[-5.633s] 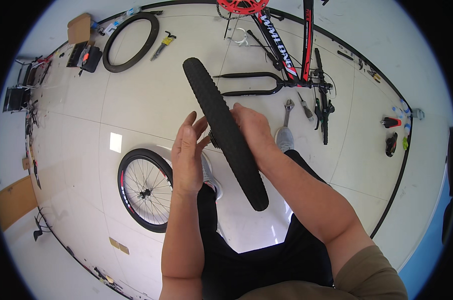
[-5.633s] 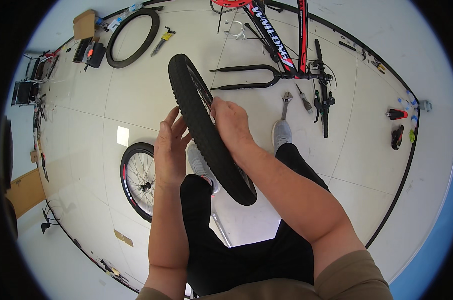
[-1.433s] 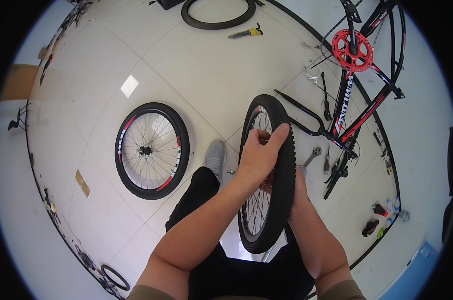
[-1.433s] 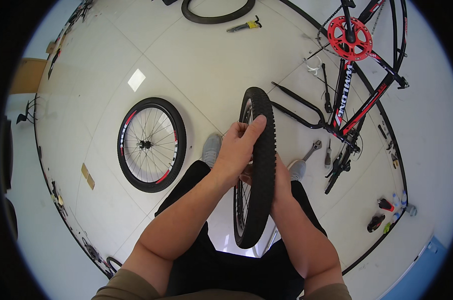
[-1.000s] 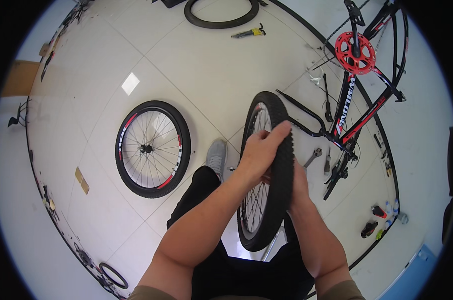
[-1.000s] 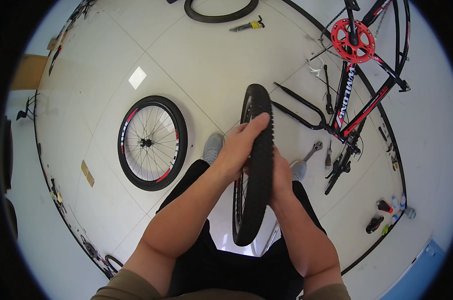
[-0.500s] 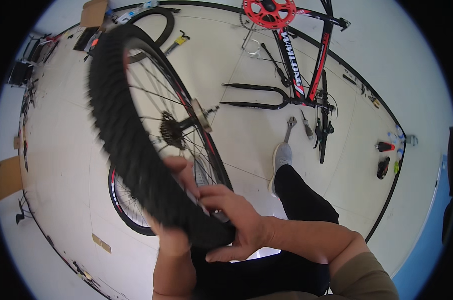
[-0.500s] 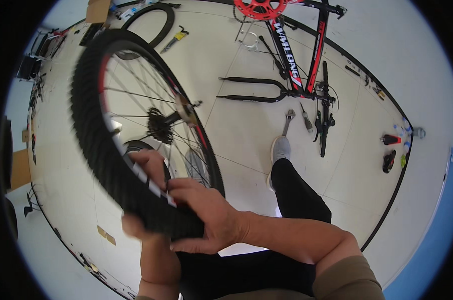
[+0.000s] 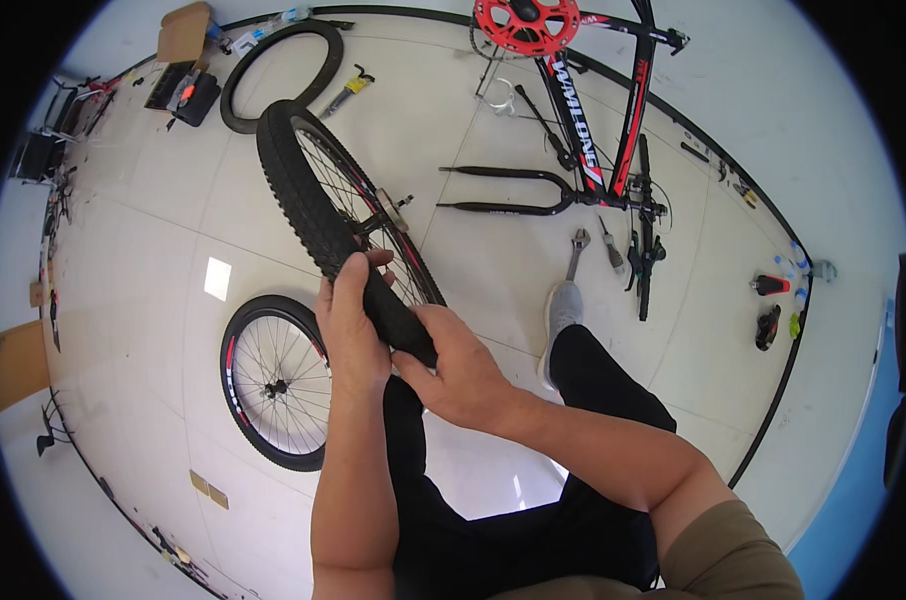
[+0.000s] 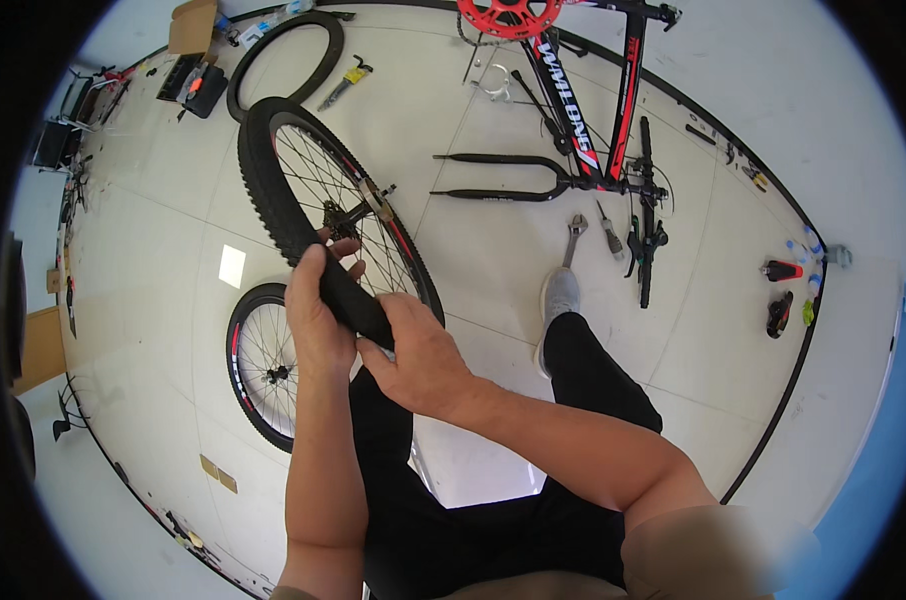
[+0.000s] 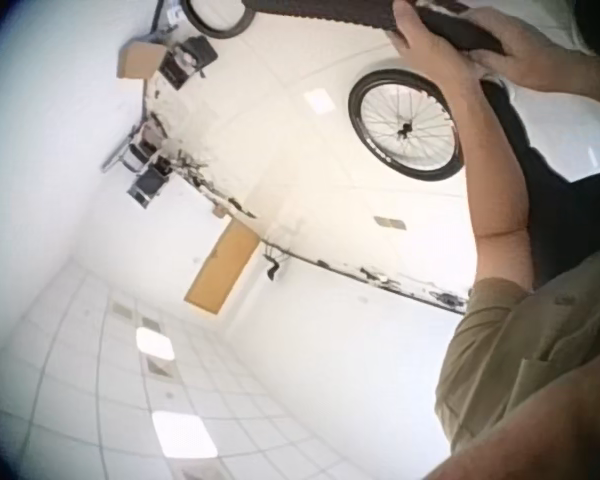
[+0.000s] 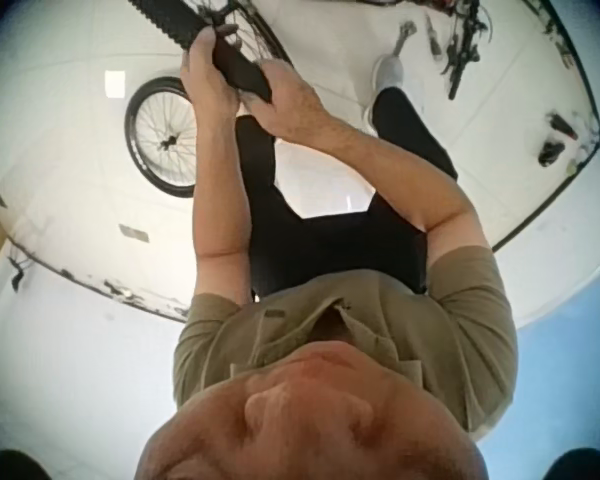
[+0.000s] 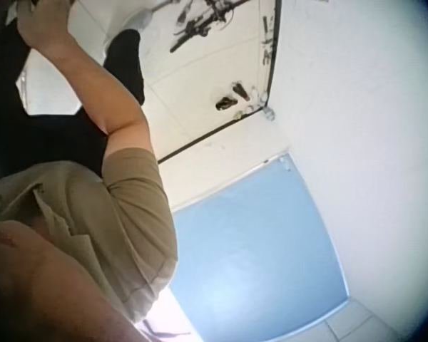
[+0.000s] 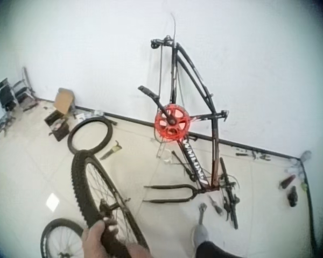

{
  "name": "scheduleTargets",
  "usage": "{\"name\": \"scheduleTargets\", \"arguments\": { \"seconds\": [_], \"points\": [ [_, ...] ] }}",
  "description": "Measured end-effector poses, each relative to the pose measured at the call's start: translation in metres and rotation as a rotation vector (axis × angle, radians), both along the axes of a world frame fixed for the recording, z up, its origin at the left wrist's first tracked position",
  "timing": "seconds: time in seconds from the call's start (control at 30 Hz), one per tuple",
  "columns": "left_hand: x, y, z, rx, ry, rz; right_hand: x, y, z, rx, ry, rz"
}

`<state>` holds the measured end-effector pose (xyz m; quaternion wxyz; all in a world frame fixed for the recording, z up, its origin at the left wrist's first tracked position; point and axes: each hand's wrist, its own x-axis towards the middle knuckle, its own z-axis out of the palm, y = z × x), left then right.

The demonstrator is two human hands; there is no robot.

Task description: The person removes a bicycle tire from a wheel rim by hand, inspects the tire and rim, and then attempts to reseat the tire onto the rim. The person handles the wheel and tire repeatedly throughout the clip.

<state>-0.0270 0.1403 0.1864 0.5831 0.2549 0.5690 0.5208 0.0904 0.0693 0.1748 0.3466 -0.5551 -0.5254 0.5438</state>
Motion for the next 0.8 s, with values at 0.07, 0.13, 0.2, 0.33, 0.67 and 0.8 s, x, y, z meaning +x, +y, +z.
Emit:
{"name": "scheduleTargets", "arguments": {
  "seconds": [0.07, 0.13, 0.2, 0.33, 0.67, 0.8],
  "points": [
    [-0.001, -0.005, -0.009, -0.039, 0.087, -0.059, 0.003, -0.005, -0.005, -0.068, -0.060, 0.043],
    [0.001, -0.006, -0.012, -0.065, 0.157, -0.097, 0.005, -0.003, -0.006, -0.093, -0.120, 0.064],
    [0.003, -0.006, -0.009, -0.086, 0.133, -0.093, 0.004, -0.003, -0.004, -0.101, -0.185, 0.061],
    [0.012, -0.010, -0.007, -0.092, 0.090, -0.139, 0.003, 0.000, -0.019, -0.035, 0.132, -0.229],
    [0.009, -0.033, -0.001, -0.193, -0.084, -0.450, 0.042, 0.048, -0.012, -0.140, 0.412, -0.170],
    [0.005, -0.036, -0.006, -0.193, 0.013, -0.671, 0.042, 0.062, -0.004, 0.032, 0.393, -0.174]
  ]
}}
